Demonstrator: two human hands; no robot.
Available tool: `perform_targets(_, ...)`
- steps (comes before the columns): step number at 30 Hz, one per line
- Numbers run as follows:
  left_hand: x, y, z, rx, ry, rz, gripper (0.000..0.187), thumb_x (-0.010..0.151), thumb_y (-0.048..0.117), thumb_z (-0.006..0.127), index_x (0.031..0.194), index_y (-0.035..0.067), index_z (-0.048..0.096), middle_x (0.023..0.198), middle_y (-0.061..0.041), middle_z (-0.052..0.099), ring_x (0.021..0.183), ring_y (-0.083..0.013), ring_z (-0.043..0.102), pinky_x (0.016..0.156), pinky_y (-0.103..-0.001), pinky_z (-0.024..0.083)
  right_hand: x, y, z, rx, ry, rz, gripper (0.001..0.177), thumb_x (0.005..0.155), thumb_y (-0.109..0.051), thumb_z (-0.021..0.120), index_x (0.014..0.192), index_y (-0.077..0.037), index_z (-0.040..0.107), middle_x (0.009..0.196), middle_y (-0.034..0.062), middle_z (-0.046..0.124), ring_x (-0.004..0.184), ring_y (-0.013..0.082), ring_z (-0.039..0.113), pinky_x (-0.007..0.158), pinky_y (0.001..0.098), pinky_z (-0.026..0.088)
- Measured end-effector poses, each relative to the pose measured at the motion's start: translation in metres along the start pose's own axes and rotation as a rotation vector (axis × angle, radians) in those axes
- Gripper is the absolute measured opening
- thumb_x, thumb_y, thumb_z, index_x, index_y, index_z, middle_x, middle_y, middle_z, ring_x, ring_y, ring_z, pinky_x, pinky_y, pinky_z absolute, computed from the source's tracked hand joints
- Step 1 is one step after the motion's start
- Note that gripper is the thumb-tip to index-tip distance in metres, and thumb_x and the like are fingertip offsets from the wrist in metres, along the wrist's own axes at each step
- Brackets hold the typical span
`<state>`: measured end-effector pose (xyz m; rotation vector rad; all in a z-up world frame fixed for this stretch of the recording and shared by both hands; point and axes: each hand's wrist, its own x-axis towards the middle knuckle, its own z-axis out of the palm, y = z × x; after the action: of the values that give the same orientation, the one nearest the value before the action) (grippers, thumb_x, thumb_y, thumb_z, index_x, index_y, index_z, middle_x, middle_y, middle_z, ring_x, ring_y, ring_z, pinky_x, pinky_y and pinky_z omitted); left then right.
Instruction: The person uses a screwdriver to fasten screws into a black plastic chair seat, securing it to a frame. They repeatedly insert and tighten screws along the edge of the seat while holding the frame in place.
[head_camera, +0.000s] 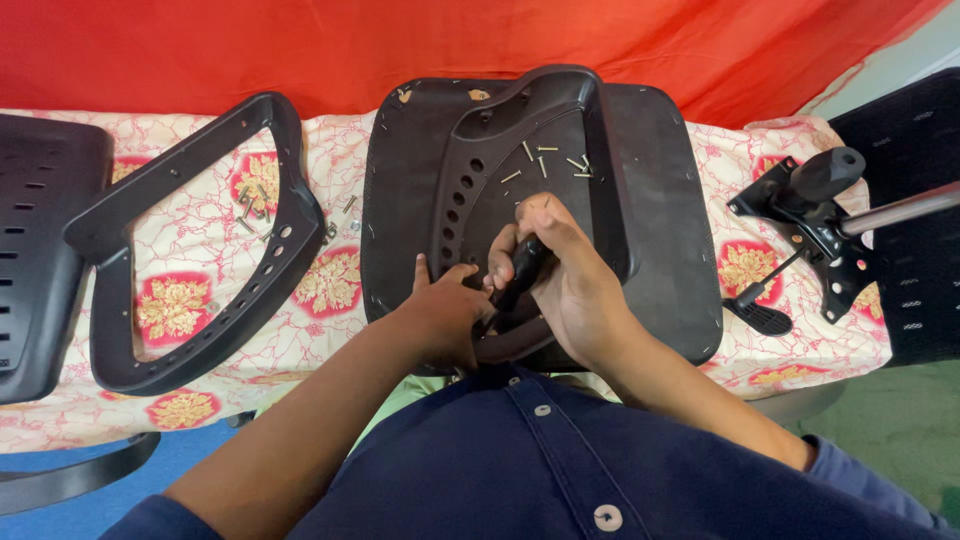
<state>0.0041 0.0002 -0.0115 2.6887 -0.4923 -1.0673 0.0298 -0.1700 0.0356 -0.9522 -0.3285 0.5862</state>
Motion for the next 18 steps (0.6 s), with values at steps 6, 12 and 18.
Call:
perform_targets(6,0.006,-0.002,0.007,0.034,0.028,-0.003,0.061,0.066,0.036,0.090,0.121,0.018,0.069,0.160,0.002,0.039,0.156,-0.0240,0.015,0.117,-0.079,0.001,0.002,-0.008,0.005,-0.083,0.032,0.048,0.031,0.107,-0.034,0.051,0.098,-0.005,0.058,0.098,0.0096,0.062,0.095,0.0192,0.060,0.090,0.0376,0.050)
perform_targets(12,0.000,0.001,0.003,0.018,0.011,-0.001,0.076,0.061,0.040,0.094,0.128,0.020,0.064,0.162,0.002,0.035,0.156,-0.0246,0.011,0.117,-0.079,0.001,-0.003,-0.008,0.005,-0.094,0.067,0.054,0.045,0.111,-0.040,0.043,0.102,-0.002,0.063,0.091,0.0090,0.058,0.092,0.0198,0.057,0.092,0.0365,0.048)
perform_targets(18,-0.005,0.005,-0.005,0.028,-0.033,-0.019,0.067,0.057,0.038,0.095,0.117,0.021,0.070,0.165,0.002,0.034,0.158,-0.0244,0.013,0.117,-0.079,0.004,-0.012,-0.005,0.002,-0.041,0.002,-0.015,0.022,0.110,-0.033,0.047,0.105,-0.011,0.047,0.088,0.0117,0.055,0.088,0.0206,0.052,0.099,0.0371,0.044)
